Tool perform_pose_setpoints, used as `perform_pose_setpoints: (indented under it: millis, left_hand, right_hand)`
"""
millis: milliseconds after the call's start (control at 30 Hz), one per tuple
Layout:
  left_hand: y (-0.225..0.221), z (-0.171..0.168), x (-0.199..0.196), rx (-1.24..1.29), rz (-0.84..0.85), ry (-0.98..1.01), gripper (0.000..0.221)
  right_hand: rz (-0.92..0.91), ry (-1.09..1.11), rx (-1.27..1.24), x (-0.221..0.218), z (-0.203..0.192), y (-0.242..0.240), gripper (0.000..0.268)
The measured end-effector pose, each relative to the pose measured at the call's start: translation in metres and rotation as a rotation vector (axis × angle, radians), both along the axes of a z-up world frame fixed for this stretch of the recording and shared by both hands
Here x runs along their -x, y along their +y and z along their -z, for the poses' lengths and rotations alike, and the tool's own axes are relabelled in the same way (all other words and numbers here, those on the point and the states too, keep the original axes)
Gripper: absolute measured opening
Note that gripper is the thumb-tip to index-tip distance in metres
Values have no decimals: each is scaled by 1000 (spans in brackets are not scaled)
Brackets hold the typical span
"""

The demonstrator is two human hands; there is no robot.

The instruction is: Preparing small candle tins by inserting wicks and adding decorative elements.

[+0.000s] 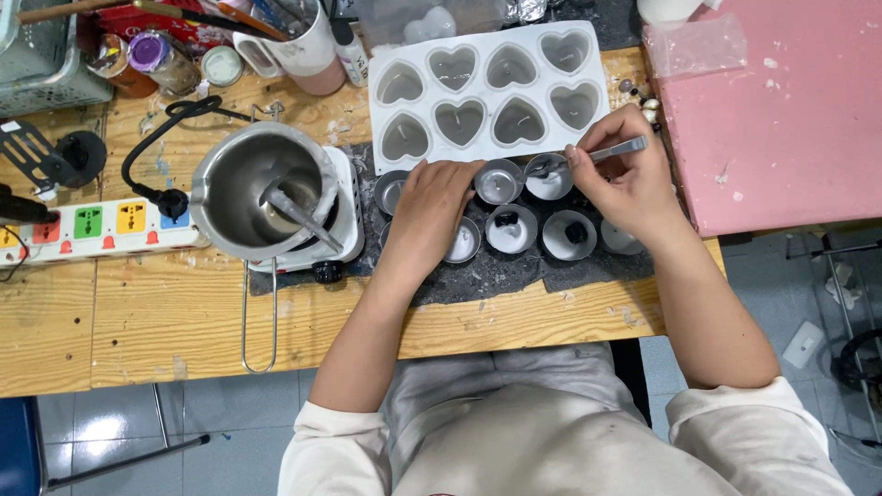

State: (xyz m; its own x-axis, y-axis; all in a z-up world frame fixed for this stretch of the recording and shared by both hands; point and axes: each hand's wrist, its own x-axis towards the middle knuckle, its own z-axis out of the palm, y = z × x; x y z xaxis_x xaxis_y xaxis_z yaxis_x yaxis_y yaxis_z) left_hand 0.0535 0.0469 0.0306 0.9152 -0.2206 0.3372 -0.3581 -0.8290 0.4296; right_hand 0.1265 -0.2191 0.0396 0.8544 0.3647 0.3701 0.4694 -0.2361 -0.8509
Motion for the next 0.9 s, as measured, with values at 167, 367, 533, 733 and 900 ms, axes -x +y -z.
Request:
perform_pose_setpoints:
  millis: [167, 367, 533, 733, 900]
  left_hand:
    - [2, 4, -2, -35, -10, -3, 58]
    - [7, -14, 28, 284, -28, 76, 55]
    - [10, -16, 68, 233, -181, -30, 49]
    - [6, 11, 91, 207, -250, -27, 41]
    - [-2, 18, 92, 181, -271, -30, 67]
  right_hand:
    - [-111, 119, -93, 13, -1, 14, 24]
    - [-189, 80, -11, 33, 0, 37, 23]
    - [-259, -51, 170, 37, 10, 51, 23]
    - [-348, -112, 299, 41, 3, 55, 23]
    - [-353, -104, 319, 41, -6, 52, 24]
